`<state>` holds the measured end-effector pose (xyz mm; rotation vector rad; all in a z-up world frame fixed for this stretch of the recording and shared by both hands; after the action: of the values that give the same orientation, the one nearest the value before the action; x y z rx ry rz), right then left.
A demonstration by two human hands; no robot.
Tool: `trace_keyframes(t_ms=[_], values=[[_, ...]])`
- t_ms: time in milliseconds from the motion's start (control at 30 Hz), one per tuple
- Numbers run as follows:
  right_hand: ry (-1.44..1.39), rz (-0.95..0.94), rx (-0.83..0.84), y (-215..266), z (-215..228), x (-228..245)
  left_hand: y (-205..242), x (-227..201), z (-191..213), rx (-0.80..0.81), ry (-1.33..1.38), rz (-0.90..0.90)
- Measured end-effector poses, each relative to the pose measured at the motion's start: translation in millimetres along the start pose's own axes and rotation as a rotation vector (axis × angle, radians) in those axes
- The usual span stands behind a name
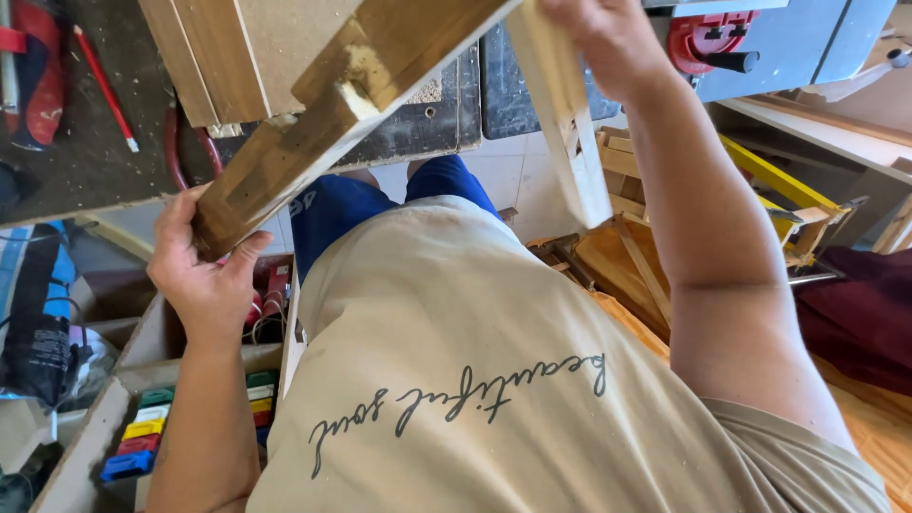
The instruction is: Marking wooden boards with a pencil and positioning them on a workbench to prepare for clamping and assembly.
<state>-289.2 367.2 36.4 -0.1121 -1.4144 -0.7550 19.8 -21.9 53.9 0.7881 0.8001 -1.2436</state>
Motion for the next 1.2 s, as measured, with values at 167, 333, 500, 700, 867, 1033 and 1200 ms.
trace_keyframes(t_ms=[167, 333, 500, 700, 867, 1033, 1200], values=[[0.419, 0.024, 0.341, -30.8, -43.9, 23.0, 18.5, 5.7, -7.2, -0.069, 0.152, 0.042], [0.889, 0.004, 0.483, -43.7, -91.8, 5.1, 24.7, -9.2, -10.7, -0.102, 0.156, 0.096], [1.361, 0.162, 0.465, -36.5, -127.7, -20.8, 24.8, -25.9, -15.3, -0.11, 0.078, 0.101], [1.191, 0.336, 0.196, -18.3, -129.3, -44.6, 27.8, -17.5, -21.9, -0.107, -0.104, 0.048], [1.149, -0.076, 0.328, 17.6, -55.1, -63.1, 14.5, -17.4, -23.0, -0.078, -0.178, -0.001], [1.179, -0.019, 0.202, 53.0, -27.9, -95.7, -9.3, -13.7, -34.6, -0.046, -0.285, -0.081], [0.489, -0.297, -0.079, 90.0, 0.9, -67.6, -36.6, -18.0, -61.2, 0.149, -0.427, -0.135]])
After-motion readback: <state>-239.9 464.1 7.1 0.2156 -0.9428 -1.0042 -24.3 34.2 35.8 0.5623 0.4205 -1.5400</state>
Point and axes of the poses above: each hand's wrist, its own y-axis away from the middle knuckle, its own z-axis out of the back of the hand, x = y × z, the point moved 3 cm from there along -y, towards the middle knuckle, and after that the axes turned 11 degrees about x, right-handed, at the moved point
